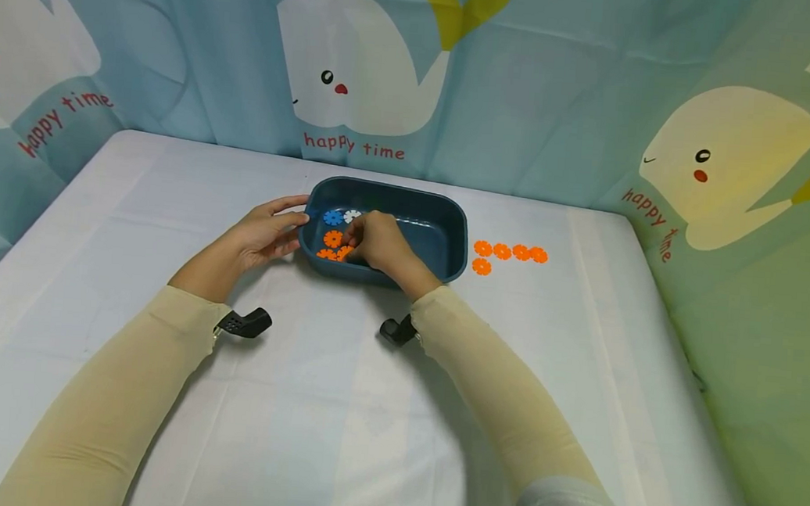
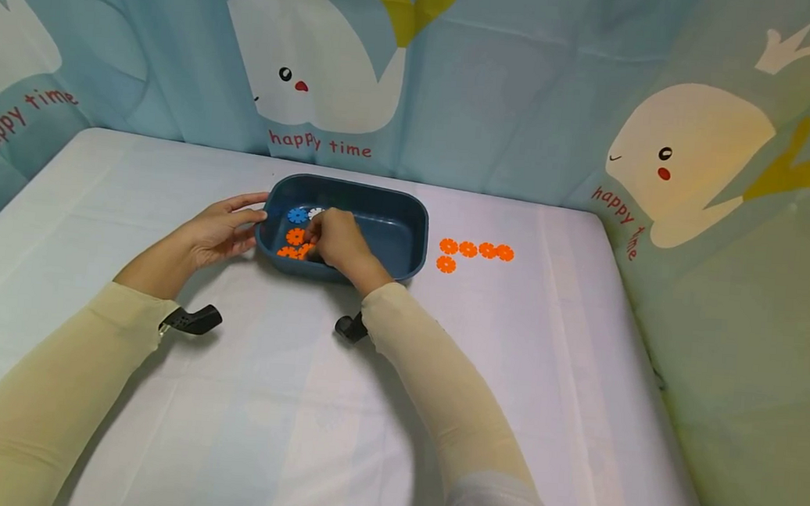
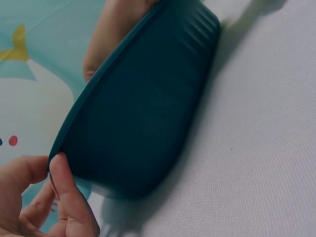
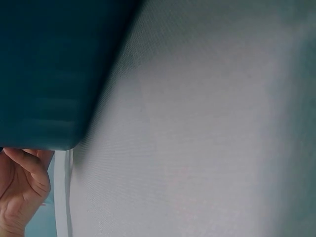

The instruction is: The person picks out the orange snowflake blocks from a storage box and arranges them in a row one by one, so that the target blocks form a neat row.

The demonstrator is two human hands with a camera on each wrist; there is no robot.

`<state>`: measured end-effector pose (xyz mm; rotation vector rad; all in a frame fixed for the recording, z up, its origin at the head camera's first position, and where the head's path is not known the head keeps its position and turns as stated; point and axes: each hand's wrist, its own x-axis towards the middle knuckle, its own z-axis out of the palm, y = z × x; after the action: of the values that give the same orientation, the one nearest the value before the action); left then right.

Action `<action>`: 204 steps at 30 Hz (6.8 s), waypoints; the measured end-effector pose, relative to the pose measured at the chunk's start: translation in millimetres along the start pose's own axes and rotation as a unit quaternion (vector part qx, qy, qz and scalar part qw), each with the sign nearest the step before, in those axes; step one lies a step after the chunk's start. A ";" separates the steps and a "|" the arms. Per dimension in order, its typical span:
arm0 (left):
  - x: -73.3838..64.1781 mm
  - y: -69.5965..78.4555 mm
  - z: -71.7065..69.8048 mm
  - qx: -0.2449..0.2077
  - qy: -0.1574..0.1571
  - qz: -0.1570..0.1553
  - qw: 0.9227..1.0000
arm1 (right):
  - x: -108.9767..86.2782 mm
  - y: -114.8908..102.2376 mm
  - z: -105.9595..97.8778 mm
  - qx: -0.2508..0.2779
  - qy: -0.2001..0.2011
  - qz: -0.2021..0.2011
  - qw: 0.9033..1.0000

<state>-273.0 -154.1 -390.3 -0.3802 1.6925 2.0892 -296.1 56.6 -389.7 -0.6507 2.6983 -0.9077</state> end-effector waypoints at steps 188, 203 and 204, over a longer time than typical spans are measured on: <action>-2.5 -0.2 0.8 0.002 0.005 0.004 1.000 | -110.9 70.1 -92.1 0.272 0.116 0.107 0.949; -2.6 0.2 1.3 0.001 0.005 0.007 1.000 | -120.4 92.0 -107.0 0.296 0.161 0.124 0.933; -2.5 0.1 1.1 0.002 0.005 0.007 1.000 | -121.3 94.3 -108.1 0.298 0.162 0.124 0.933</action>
<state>-270.8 -153.3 -388.8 -0.3793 1.7092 2.0968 -258.2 237.4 -355.0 -0.0302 2.4533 -1.7692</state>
